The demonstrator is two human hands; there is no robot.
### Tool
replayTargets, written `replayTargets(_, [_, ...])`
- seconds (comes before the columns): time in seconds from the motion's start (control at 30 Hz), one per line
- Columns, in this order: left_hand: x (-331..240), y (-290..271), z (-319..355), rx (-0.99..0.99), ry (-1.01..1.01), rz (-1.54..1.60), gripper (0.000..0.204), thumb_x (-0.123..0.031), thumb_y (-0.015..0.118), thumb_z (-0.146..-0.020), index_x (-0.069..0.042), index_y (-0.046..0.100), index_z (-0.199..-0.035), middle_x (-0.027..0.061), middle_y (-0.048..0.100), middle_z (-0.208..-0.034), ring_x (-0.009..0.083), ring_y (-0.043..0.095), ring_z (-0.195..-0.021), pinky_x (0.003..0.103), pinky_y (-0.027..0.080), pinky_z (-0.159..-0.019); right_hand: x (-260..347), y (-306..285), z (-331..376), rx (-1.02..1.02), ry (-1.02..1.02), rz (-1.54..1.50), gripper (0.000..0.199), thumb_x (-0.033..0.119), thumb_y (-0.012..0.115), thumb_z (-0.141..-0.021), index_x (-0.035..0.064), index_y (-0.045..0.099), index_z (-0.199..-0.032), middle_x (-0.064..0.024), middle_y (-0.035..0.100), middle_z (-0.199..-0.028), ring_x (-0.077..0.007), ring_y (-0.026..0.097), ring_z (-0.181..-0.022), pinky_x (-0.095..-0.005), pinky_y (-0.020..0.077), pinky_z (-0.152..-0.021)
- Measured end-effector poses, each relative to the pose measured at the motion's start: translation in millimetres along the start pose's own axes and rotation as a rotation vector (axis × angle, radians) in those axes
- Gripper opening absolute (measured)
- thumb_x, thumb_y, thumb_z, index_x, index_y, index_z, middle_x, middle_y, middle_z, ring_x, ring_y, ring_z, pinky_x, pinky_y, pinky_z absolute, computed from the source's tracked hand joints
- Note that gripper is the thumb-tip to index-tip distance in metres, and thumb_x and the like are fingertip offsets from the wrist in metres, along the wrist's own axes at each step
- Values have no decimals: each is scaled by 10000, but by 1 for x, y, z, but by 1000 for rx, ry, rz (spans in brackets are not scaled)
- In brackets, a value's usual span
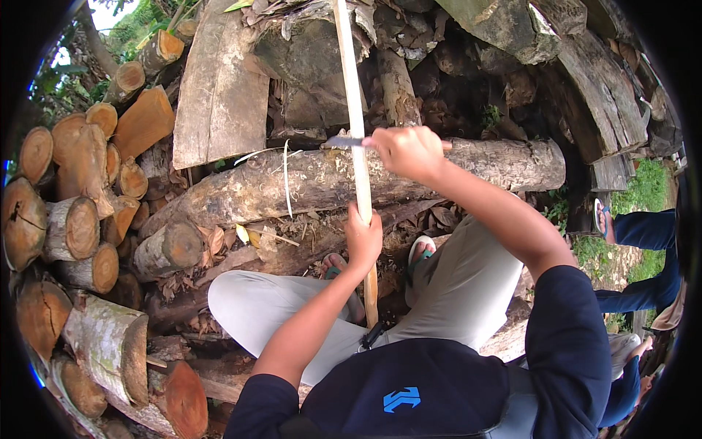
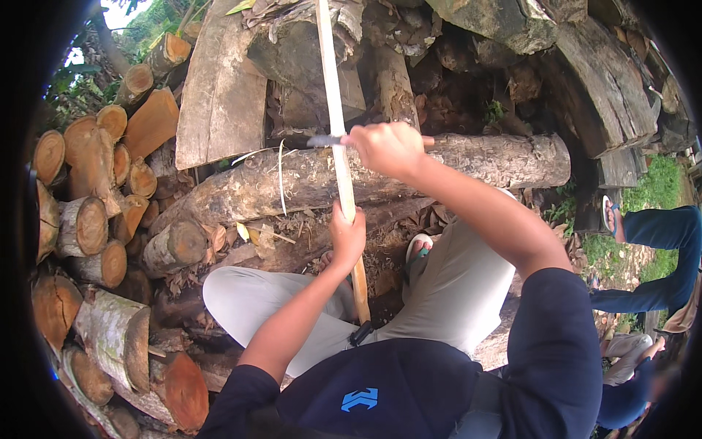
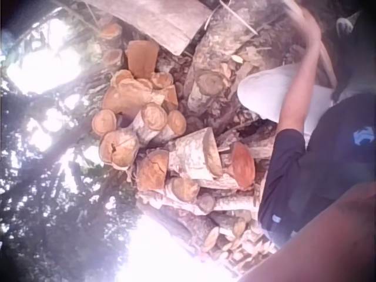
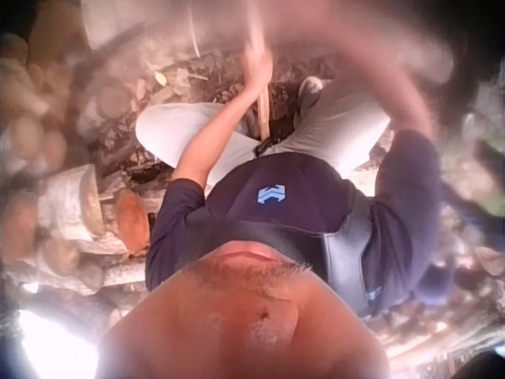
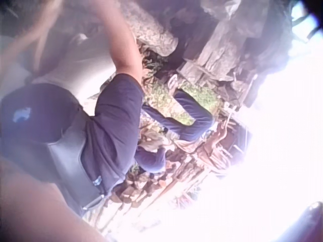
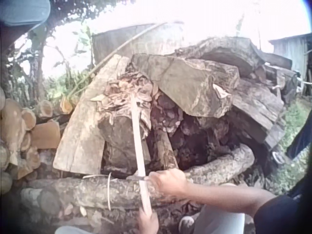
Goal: The person sits on the ground and uses a knife to shave a long wooden stick, removing bark and smoothing the surface. The person holds the stick with one hand and shaves it with the other, occasionally rotating the stick to access different sides.
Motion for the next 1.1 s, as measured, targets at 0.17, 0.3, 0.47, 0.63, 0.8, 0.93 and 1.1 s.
replayTargets(0.17, [2,4,0,86,-154,1,160,-111,609,-958,-10,523,-1047,241,667,-803,444,682,-759,524,494,-663,-3,-5,-7,28,41,70,325,376,602,-1014,115,672,-833,-138,673,-628,-369,690,-578,-494,550,-503])
replayTargets(0.3, [0,5,1,54,-73,-43,186,-137,616,-963,-19,514,-1063,253,656,-804,465,671,-776,538,487,-664,-32,-16,-18,4,221,36,342,380,584,-1027,112,677,-837,-129,683,-638,-368,698,-591,-475,558,-511])
replayTargets(0.47, [1,4,3,32,-29,-99,192,-131,620,-951,-21,514,-1068,261,662,-808,485,665,-785,561,485,-666,0,3,5,67,67,-9,299,386,593,-1020,141,726,-911,-124,694,-658,-347,709,-591,-474,567,-507])
replayTargets(0.63, [6,8,1,31,-58,-27,182,-128,621,-944,-21,528,-1058,257,657,-792,487,668,-773,548,501,-664,16,13,16,91,-123,10,301,337,626,-1017,115,710,-833,-106,669,-614,-338,645,-510,-434,508,-443])
replayTargets(0.8, [15,12,0,70,-70,-10,192,-105,612,-930,-9,537,-1079,245,661,-819,453,688,-799,511,524,-700,-30,-14,-2,-131,179,6,264,318,651,-999,115,705,-838,-90,630,-587,-316,633,-496,-445,511,-472])
replayTargets(0.93, [10,9,-3,115,-66,77,163,-54,601,-893,7,557,-1038,207,656,-833,384,691,-773,458,536,-711,17,20,29,145,-167,-22,251,335,645,-994,132,722,-867,-115,674,-620,-334,694,-594,-456,549,-515])
replayTargets(1.1, [12,17,-3,134,-65,99,139,-48,616,-867,1,572,-989,173,633,-782,332,661,-706,432,532,-692,-30,9,21,-10,126,-88,213,321,659,-985,144,733,-893,-111,637,-585,-339,668,-567,-458,525,-507])
Point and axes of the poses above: each hand's wrist, its own z-axis away from the middle knuckle, its own y-axis out of the palm, x = y × z, the point moved 10 cm from there along -z, towards the middle knuckle
